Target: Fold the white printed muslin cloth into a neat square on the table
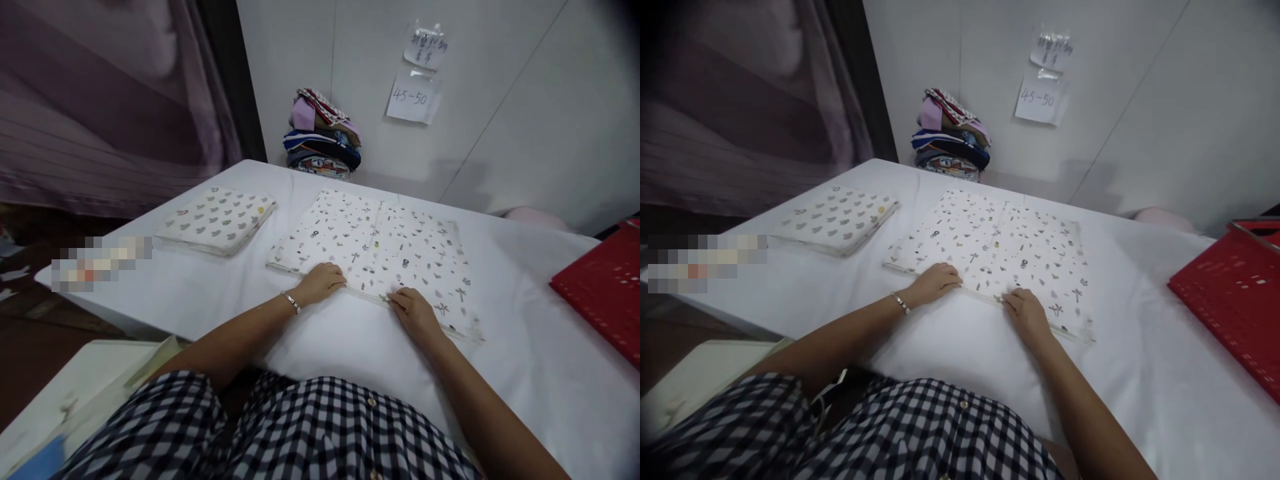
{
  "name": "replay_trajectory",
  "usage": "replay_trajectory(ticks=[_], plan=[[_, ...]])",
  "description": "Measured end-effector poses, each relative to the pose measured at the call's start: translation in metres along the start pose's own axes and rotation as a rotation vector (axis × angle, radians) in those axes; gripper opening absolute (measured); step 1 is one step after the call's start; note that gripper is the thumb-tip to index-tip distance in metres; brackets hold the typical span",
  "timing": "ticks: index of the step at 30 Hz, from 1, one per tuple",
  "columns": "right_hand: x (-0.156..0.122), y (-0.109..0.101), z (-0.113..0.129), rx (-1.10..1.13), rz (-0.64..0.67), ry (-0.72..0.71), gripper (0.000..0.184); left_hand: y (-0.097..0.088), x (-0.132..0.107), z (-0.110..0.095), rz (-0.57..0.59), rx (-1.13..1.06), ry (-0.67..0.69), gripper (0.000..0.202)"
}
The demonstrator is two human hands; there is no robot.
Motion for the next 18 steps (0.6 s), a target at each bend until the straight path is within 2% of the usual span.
replay_trajectory(ticks=[9, 14, 18], plan=[[-0.0036, 0.0067, 0.0005, -0.11, -0.034, -0.083, 0.031, 0.0068, 0.0028, -0.0058, -0.014, 0.055, 0.048, 0.027], [-0.0095, 0.0093, 0.0011, -0.107, -0.054, -0.115, 0.029, 0.0043, 0.0006, -0.0043, -0.005, 0.093, 0.05, 0.029], [-0.0089, 0.0096, 0.0033, -0.104, -0.043, -0.118, 0.028, 0.0054, 0.0007, -0.009, 0.004, 0.091, 0.058, 0.023]])
Point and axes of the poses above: each hand's wrist, its own x-axis towards the middle knuckle, its own y-axis out of the palm, z = x × y, the point moved 2 cm from there along x, towards the middle knuckle, and after that the axes turned 4 degrees about -x, right-handed, at the moved point
